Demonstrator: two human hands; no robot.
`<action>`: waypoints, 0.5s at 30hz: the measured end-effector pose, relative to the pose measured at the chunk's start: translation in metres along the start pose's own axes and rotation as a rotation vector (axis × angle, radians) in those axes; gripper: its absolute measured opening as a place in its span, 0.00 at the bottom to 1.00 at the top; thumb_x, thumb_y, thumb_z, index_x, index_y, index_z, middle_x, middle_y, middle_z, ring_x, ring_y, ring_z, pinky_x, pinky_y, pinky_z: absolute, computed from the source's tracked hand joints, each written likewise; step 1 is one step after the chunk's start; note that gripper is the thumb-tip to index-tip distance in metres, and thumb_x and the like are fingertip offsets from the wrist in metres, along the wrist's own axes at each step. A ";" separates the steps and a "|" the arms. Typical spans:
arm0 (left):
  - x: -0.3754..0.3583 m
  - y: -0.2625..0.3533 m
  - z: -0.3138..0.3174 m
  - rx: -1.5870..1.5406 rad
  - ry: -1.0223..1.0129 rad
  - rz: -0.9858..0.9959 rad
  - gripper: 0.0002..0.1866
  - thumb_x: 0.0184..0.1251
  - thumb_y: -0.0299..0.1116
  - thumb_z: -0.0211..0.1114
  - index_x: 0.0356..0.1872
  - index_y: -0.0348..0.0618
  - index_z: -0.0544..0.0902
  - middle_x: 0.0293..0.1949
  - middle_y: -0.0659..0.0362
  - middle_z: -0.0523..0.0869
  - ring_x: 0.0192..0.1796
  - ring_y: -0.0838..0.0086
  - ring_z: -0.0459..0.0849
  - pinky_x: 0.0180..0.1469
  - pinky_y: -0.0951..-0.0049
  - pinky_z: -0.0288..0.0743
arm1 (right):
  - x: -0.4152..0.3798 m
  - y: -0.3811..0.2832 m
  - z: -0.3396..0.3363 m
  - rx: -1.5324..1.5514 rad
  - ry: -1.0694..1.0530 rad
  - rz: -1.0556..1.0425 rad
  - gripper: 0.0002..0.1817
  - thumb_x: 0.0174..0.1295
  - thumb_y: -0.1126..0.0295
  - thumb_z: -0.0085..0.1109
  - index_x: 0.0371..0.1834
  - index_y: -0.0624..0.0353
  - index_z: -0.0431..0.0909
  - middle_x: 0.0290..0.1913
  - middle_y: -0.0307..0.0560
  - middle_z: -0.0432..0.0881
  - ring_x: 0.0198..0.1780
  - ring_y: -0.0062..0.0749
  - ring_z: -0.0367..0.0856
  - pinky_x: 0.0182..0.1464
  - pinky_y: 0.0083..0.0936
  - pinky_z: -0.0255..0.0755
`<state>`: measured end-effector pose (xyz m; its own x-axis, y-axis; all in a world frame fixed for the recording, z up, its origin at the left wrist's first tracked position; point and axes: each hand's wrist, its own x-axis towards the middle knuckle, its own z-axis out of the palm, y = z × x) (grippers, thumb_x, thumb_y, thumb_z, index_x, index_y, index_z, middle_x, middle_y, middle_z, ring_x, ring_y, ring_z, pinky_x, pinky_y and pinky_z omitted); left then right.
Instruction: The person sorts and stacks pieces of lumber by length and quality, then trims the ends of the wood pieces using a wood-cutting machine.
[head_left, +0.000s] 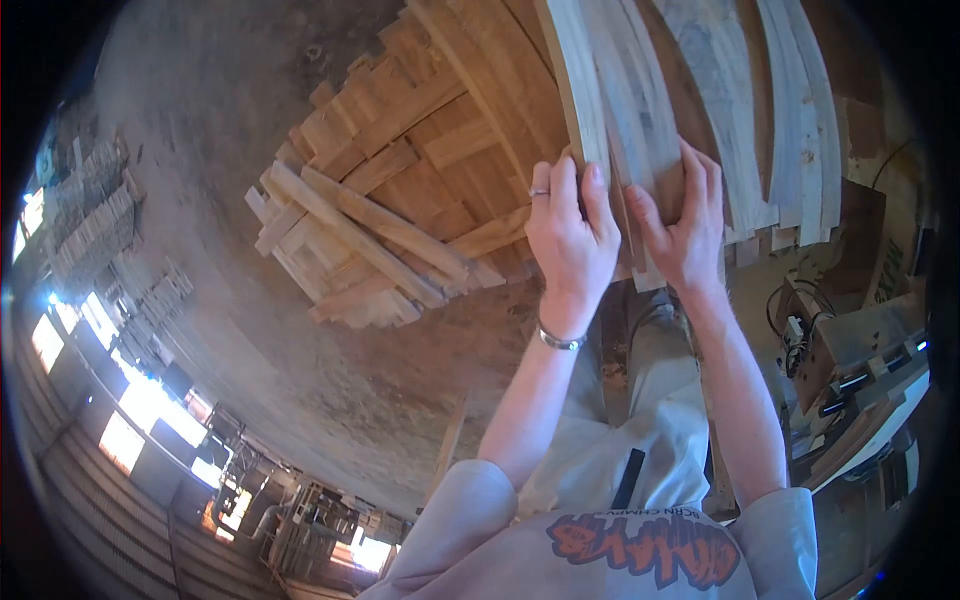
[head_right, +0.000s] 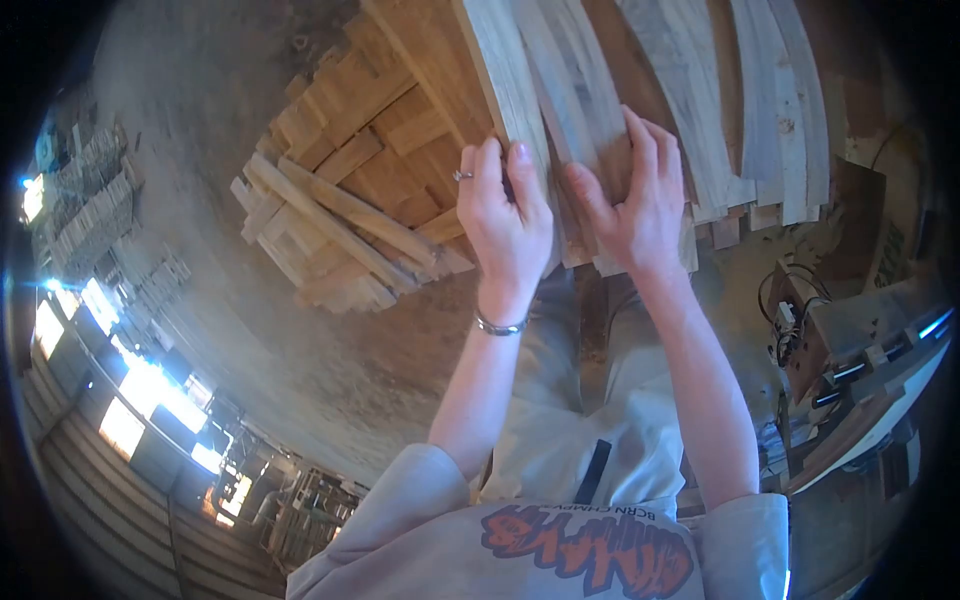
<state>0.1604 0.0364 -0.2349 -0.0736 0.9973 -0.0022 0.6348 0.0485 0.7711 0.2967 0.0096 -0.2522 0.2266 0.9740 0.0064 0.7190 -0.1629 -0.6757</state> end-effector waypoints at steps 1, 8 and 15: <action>-0.003 0.005 0.005 -0.034 0.029 0.010 0.12 0.77 0.30 0.59 0.48 0.28 0.78 0.35 0.46 0.78 0.35 0.54 0.79 0.36 0.60 0.72 | 0.000 0.000 0.000 0.001 -0.001 -0.016 0.40 0.60 0.53 0.71 0.70 0.63 0.67 0.60 0.58 0.74 0.60 0.54 0.75 0.60 0.42 0.72; -0.025 0.010 0.028 -0.112 -0.015 -0.105 0.18 0.76 0.28 0.58 0.60 0.26 0.76 0.50 0.43 0.78 0.47 0.52 0.82 0.50 0.60 0.77 | -0.002 0.003 0.002 0.021 -0.016 0.011 0.41 0.59 0.53 0.72 0.71 0.63 0.66 0.60 0.59 0.73 0.60 0.55 0.74 0.61 0.44 0.71; -0.013 -0.037 -0.020 0.006 0.027 0.136 0.18 0.71 0.24 0.63 0.59 0.27 0.78 0.56 0.41 0.82 0.59 0.49 0.81 0.62 0.58 0.75 | 0.001 -0.007 -0.005 0.016 -0.075 0.051 0.50 0.51 0.50 0.78 0.72 0.63 0.63 0.62 0.57 0.70 0.63 0.54 0.72 0.63 0.45 0.70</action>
<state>0.1226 0.0202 -0.2502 -0.0069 0.9929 0.1192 0.6448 -0.0867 0.7594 0.2951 0.0105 -0.2431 0.2126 0.9736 -0.0836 0.6971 -0.2111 -0.6852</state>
